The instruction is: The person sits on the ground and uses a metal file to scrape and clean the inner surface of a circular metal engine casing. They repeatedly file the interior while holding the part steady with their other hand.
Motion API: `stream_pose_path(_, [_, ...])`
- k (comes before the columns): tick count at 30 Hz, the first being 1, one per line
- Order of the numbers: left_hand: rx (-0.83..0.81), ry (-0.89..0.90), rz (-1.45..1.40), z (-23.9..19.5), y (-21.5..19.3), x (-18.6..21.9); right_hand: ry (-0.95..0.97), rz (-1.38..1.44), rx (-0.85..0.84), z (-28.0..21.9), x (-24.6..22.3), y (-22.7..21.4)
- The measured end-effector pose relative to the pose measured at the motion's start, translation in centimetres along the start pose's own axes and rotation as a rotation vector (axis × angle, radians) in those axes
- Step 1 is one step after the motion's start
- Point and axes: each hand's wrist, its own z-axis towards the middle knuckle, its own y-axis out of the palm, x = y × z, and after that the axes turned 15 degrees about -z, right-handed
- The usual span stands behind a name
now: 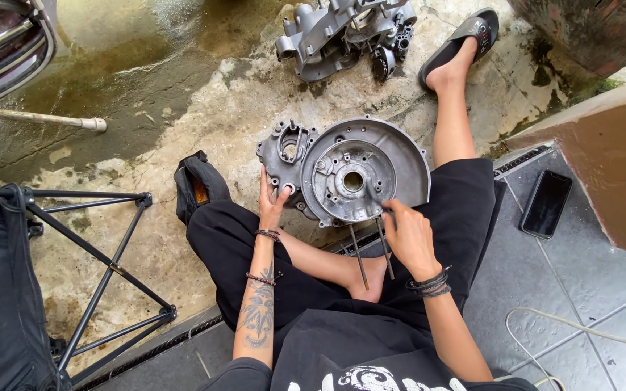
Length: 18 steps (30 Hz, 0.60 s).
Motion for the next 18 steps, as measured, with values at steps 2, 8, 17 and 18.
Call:
stream_pose_path(2, [-0.016,0.009,0.019,0.1,-0.4,-0.6,0.015,0.02,0.086,0.4,0.2,0.0])
stream_pose_path(8, [-0.016,-0.017,-0.001,0.2,-0.4,-0.7,-0.024,0.036,0.225,5.3,0.1,5.4])
stream_pose_path(17, [0.042,-0.08,-0.056,0.7,-1.8,-3.9,-0.034,-0.117,0.102,0.2,0.5,1.3])
stream_pose_path(18, [0.042,-0.083,-0.058,0.9,-1.8,-3.7,-0.032,-0.119,0.1,0.5,0.7,1.6])
